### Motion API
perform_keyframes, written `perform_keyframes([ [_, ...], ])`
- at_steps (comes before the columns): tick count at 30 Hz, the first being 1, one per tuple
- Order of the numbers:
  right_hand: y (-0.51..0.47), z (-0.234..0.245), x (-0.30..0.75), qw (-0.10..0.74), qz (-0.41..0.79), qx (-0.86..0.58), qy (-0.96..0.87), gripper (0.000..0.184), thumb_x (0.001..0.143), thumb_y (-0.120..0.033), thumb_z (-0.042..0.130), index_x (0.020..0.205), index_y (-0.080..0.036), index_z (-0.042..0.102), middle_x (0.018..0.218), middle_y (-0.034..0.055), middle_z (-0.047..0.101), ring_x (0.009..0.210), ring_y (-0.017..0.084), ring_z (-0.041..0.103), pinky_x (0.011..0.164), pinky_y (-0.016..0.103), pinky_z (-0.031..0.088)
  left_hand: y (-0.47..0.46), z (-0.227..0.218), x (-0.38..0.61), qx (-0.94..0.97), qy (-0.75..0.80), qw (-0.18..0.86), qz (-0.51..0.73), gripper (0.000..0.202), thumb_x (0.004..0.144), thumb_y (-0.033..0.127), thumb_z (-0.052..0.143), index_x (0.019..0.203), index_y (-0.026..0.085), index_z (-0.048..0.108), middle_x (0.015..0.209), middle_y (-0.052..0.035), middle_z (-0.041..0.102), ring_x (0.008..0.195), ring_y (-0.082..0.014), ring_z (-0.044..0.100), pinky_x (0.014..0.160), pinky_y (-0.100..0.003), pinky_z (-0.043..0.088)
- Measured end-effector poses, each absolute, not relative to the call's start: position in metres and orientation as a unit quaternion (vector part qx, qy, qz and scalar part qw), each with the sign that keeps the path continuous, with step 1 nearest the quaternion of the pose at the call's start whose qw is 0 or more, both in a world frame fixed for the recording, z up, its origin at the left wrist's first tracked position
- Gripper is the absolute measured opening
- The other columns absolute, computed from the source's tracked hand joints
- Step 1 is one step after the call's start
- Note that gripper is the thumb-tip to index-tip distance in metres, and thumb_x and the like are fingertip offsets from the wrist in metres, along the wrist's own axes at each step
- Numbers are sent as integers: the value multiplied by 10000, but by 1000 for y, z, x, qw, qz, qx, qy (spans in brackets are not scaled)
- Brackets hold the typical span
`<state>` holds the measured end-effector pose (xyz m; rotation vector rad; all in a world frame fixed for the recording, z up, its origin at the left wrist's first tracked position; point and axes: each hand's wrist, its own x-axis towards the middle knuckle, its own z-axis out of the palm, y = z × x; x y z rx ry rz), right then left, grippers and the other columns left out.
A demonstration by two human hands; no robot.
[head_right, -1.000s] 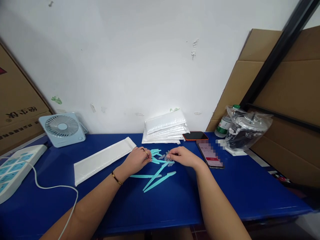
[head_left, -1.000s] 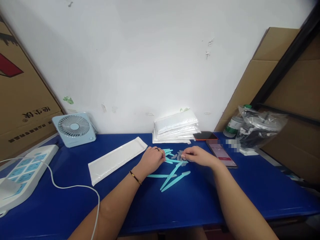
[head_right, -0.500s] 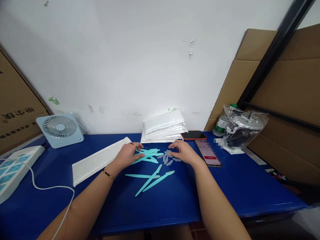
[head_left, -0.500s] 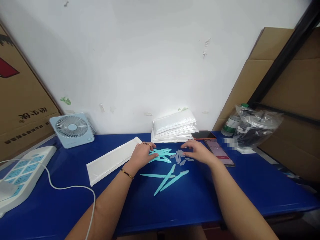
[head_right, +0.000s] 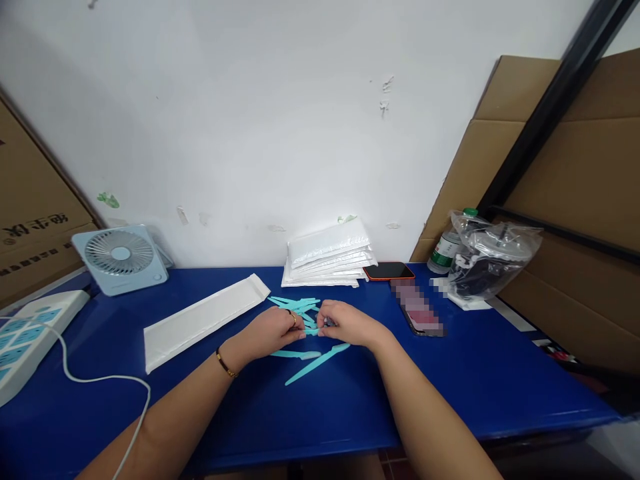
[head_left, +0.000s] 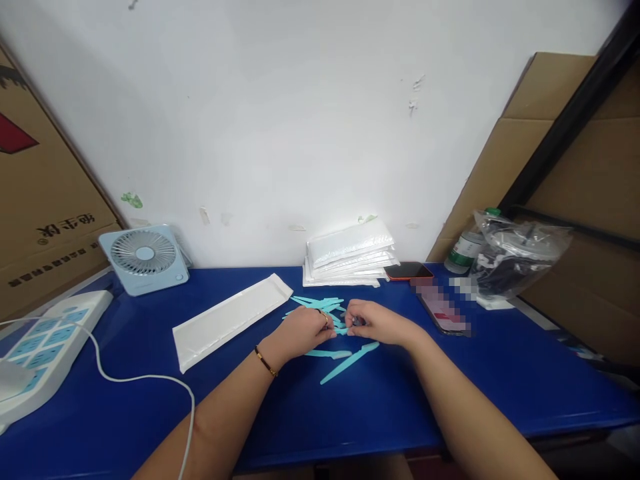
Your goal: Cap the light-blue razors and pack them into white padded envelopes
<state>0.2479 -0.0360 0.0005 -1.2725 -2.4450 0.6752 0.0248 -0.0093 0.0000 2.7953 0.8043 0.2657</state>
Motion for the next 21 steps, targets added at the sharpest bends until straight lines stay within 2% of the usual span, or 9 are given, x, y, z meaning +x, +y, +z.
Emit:
perform_keyframes([
  [4, -32, 2, 263, 190, 242, -496, -812, 88, 813, -247, 563, 796, -176, 612, 806, 23, 580, 664, 122, 514, 588, 227, 382, 3, 0, 19, 944, 316, 33, 87, 341, 931, 354, 392, 734, 183, 611, 726, -24, 647, 703, -164, 584, 658, -285, 352],
  [7, -27, 1, 275, 218, 212, -543, -783, 124, 786, -288, 596, 824, -173, 621, 797, 23, 588, 633, 120, 505, 575, 232, 373, 11, 4, 12, 925, 363, 21, 110, 296, 920, 368, 414, 823, 200, 637, 807, -32, 657, 813, -187, 581, 728, -304, 364],
  [10, -27, 1, 276, 238, 190, -541, -784, 170, 760, -317, 629, 853, -176, 630, 830, 30, 585, 641, 119, 501, 581, 234, 378, 10, 9, 7, 922, 359, 50, 140, 239, 828, 430, 558, 933, 234, 645, 950, -27, 641, 942, -203, 550, 789, -304, 374],
  [12, -29, 2, 271, 241, 197, -522, -794, 149, 781, -313, 606, 835, -178, 638, 837, 32, 586, 646, 115, 506, 587, 231, 386, 5, 10, 6, 935, 324, 97, 106, 279, 733, 459, 656, 916, 248, 654, 942, -11, 634, 874, -185, 561, 722, -274, 391],
  [14, -33, 4, 263, 231, 224, -506, -800, 158, 808, -321, 574, 807, -180, 648, 829, 30, 593, 639, 111, 514, 578, 224, 391, -2, 9, 8, 943, 294, 150, 39, 262, 679, 446, 702, 848, 249, 665, 855, 8, 637, 742, -154, 563, 600, -244, 375],
  [17, -38, 7, 253, 201, 269, -478, -812, 222, 798, -388, 592, 787, -180, 669, 814, 33, 612, 638, 115, 524, 557, 216, 391, -8, 4, 13, 939, 293, 181, -9, 156, 709, 379, 679, 755, 231, 658, 749, 18, 636, 655, -135, 547, 508, -235, 320],
  [21, -43, 10, 244, 154, 300, -447, -829, 299, 724, -457, 669, 858, -190, 682, 695, 3, 626, 584, 114, 516, 529, 210, 375, -9, 0, 18, 931, 327, 153, 44, 152, 785, 360, 598, 755, 214, 625, 709, 11, 634, 637, -137, 545, 504, -236, 301],
])
